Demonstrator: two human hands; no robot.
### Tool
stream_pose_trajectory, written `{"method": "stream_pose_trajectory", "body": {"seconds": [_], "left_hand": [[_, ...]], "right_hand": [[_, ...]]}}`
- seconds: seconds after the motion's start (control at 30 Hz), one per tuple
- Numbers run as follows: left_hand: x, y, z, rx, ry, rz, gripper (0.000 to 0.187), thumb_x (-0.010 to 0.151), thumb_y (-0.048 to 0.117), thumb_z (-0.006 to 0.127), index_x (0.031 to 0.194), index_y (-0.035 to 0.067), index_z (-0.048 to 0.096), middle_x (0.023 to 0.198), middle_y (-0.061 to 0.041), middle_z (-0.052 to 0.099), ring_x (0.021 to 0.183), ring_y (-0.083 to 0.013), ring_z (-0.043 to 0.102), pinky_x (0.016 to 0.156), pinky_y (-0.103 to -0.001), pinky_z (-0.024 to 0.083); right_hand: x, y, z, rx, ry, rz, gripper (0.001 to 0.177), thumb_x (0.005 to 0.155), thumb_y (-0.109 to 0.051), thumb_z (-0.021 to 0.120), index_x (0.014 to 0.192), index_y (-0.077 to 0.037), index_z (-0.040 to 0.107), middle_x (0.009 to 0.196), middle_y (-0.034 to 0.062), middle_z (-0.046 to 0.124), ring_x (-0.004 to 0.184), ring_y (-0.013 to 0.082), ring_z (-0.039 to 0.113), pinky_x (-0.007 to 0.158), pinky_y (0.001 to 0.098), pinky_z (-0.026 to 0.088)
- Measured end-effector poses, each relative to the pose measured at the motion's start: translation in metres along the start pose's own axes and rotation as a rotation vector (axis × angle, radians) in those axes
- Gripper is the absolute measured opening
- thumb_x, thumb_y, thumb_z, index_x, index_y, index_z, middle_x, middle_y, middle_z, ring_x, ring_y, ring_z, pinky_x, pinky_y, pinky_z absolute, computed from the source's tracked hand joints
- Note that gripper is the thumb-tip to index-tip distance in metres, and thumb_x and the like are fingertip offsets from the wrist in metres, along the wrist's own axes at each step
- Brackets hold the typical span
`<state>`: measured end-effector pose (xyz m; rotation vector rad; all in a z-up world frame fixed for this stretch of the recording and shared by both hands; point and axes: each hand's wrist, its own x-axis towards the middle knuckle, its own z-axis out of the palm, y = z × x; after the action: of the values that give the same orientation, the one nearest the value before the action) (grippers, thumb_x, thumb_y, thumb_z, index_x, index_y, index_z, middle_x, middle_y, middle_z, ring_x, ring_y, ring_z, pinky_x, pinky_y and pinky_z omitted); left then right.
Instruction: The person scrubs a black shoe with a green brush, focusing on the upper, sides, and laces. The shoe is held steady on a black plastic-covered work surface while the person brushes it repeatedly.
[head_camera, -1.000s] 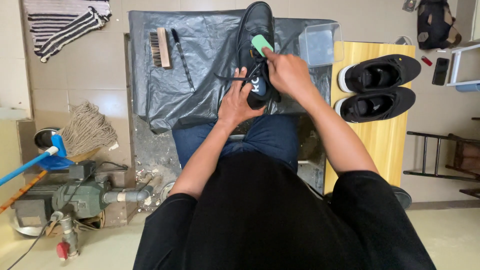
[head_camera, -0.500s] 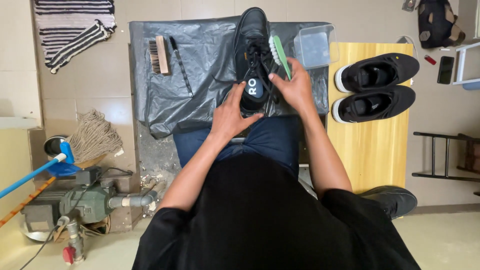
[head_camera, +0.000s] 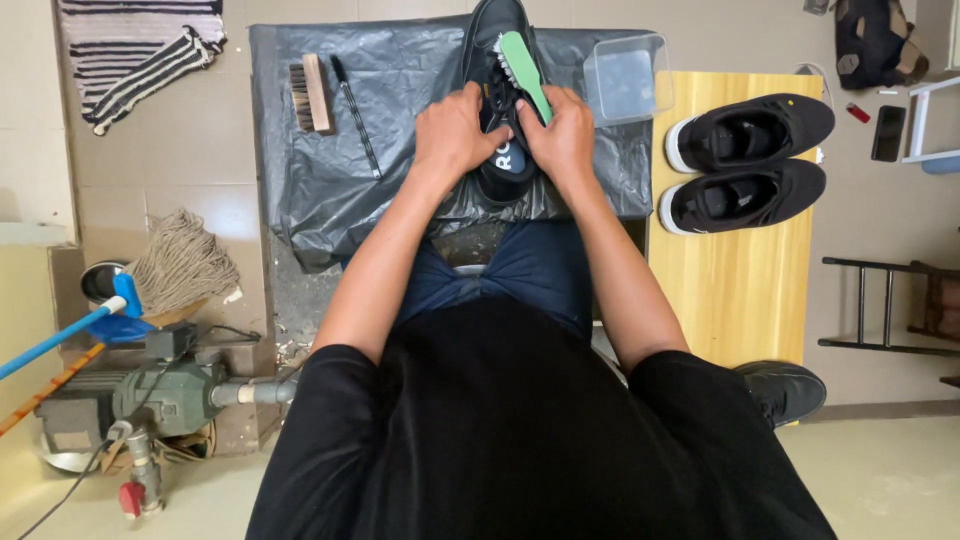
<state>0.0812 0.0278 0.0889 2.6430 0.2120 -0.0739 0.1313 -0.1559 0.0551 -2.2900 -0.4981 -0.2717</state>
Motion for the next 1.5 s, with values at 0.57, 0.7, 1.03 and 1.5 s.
{"method": "stream_pose_trajectory", "body": {"seconds": [0.57, 0.7, 1.03, 1.5], "left_hand": [[-0.003, -0.032, 0.027, -0.501, 0.154, -0.282, 0.039, 0.098, 0.042, 0.062, 0.074, 0.016, 0.043, 0.063, -0.003, 0.049, 0.065, -0.0291, 0.049, 0.066, -0.044, 0.035], [-0.016, -0.015, 0.014, -0.424, 0.192, -0.21, 0.031, 0.097, 0.043, 0.061, 0.084, 0.018, 0.047, 0.071, -0.002, 0.061, 0.073, -0.0341, 0.058, 0.066, -0.048, 0.04], [-0.034, 0.001, -0.027, 0.103, 0.336, 0.484, 0.038, 0.086, 0.013, 0.08, 0.116, 0.008, 0.057, 0.117, -0.013, 0.051, 0.104, -0.0356, 0.052, 0.077, -0.047, 0.054], [0.016, -0.005, -0.026, 0.009, 0.077, 0.27, 0.036, 0.093, 0.04, 0.074, 0.111, 0.011, 0.065, 0.101, -0.015, 0.065, 0.089, -0.0451, 0.067, 0.064, -0.058, 0.053]], "right_hand": [[-0.003, 0.019, 0.017, 0.853, 0.065, 0.672, 0.013, 0.097, -0.022, 0.067, 0.087, -0.015, 0.069, 0.058, -0.0083, 0.044, 0.043, 0.0025, 0.033, 0.038, 0.024, 0.022], [-0.004, 0.015, 0.015, 0.824, 0.074, 0.597, 0.014, 0.096, -0.023, 0.068, 0.085, -0.014, 0.067, 0.069, -0.0076, 0.054, 0.06, 0.0043, 0.044, 0.053, 0.0232, 0.036], [-0.039, -0.022, -0.011, 0.389, 0.143, 0.31, 0.025, 0.094, -0.032, 0.076, 0.087, -0.016, 0.058, 0.075, -0.0034, 0.057, 0.071, 0.0111, 0.053, 0.07, 0.031, 0.045], [-0.018, -0.006, -0.004, -0.318, -0.167, -0.017, 0.045, 0.081, -0.044, 0.091, 0.091, -0.012, 0.06, 0.071, 0.0042, 0.068, 0.062, 0.0311, 0.067, 0.048, 0.0465, 0.046]]}}
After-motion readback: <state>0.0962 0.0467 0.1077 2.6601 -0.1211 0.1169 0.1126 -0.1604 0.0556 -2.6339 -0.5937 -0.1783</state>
